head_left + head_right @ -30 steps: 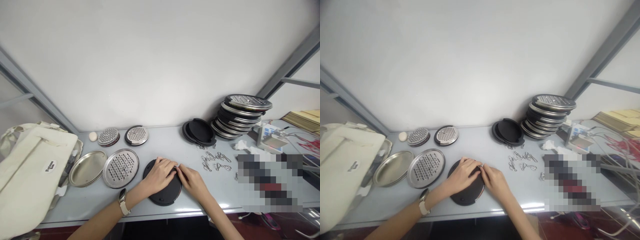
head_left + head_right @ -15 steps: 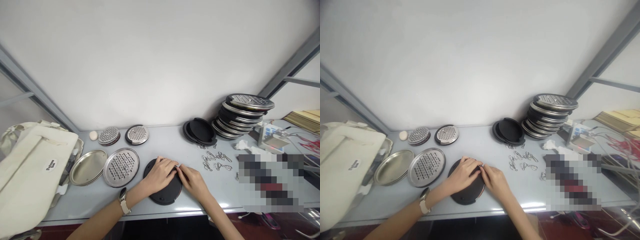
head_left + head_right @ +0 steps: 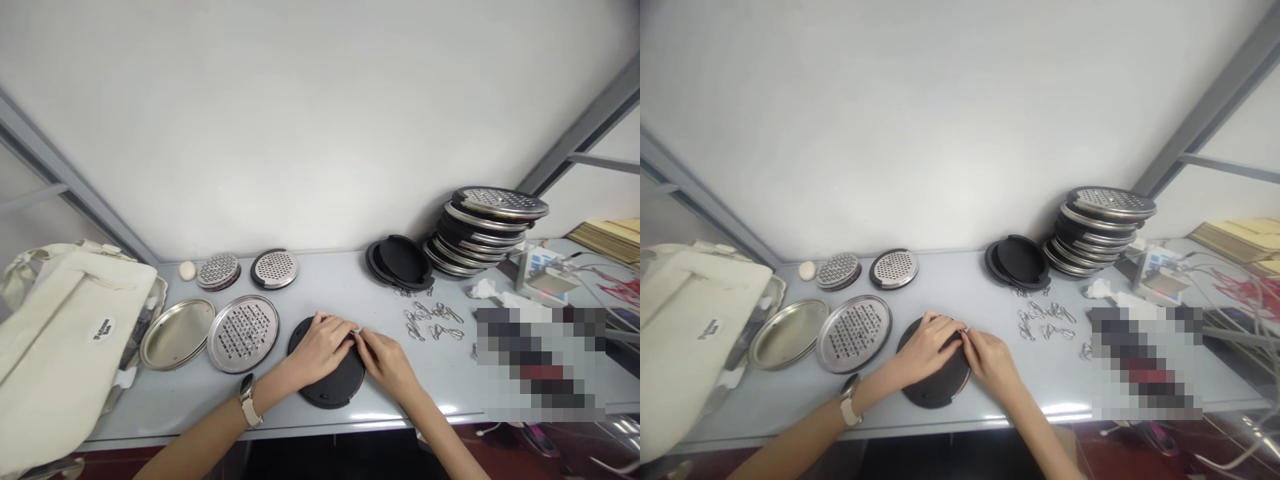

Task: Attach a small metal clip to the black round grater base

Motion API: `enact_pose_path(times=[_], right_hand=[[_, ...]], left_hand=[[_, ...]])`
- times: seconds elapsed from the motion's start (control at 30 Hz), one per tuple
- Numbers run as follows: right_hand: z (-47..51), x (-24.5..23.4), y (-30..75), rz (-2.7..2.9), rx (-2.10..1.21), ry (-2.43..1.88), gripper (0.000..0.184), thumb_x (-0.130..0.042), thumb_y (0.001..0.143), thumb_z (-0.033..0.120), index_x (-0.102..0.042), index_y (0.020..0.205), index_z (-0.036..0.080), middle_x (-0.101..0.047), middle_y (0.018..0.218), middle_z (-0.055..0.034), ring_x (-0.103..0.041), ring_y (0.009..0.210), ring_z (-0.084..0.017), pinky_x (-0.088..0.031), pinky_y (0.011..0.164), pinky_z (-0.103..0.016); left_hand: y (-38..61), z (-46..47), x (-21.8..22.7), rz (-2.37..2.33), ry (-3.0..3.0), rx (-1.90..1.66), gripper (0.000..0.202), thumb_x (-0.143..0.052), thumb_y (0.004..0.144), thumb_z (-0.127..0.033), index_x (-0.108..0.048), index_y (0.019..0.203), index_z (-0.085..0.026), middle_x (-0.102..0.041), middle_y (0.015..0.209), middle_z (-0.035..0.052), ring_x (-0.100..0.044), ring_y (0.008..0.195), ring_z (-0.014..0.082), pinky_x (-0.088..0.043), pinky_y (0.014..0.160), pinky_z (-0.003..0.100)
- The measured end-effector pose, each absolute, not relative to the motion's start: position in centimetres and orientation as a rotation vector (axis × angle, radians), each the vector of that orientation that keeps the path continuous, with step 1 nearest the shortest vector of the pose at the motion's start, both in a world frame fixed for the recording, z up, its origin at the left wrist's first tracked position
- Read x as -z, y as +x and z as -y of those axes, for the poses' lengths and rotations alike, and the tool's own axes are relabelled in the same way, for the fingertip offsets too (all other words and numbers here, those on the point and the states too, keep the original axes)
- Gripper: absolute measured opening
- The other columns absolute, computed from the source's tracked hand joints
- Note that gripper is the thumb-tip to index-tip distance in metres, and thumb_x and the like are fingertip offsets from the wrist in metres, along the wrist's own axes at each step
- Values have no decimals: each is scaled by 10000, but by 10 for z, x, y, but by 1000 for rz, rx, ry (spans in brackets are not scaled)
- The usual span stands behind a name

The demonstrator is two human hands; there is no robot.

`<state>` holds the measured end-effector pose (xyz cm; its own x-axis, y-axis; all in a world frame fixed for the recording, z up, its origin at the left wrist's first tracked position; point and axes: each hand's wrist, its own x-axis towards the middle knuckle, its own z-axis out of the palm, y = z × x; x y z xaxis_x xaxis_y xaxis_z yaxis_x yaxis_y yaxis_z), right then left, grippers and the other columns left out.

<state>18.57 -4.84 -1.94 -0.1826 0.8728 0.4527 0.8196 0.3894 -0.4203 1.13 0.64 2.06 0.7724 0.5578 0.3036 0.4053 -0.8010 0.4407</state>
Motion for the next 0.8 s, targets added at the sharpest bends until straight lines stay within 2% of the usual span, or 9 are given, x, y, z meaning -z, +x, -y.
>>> enact_pose_path(times=[0.43,0.57,0.8], right_hand=[[49,19,188,1975,-79,-1425,236,-347,992,219,-500,813,197,-562,633,-16,-532,544,-154,-376,551,-249],[48,18,188,1951,-153,-1455,236,-358,987,229,-504,803,201,-571,638,-17,-534,537,-153,-379,538,-244],[48,14,188,1996,-320,-1510,213,-369,982,232,-562,896,209,-633,704,-26,-601,598,-172,-410,565,-247]], left_hand=[[11,-5,-22,-734,2632,-606,189,-463,953,-165,-518,1132,-191,-634,1048,29,-570,963,179,-345,905,349],[11,-4,-21,-739,2660,-584,181,-466,954,-172,-517,1127,-187,-628,1025,23,-564,960,172,-353,904,345],[12,-4,-20,-816,2687,-579,226,-506,930,-191,-502,1156,-182,-582,1049,48,-527,996,203,-372,909,367]])
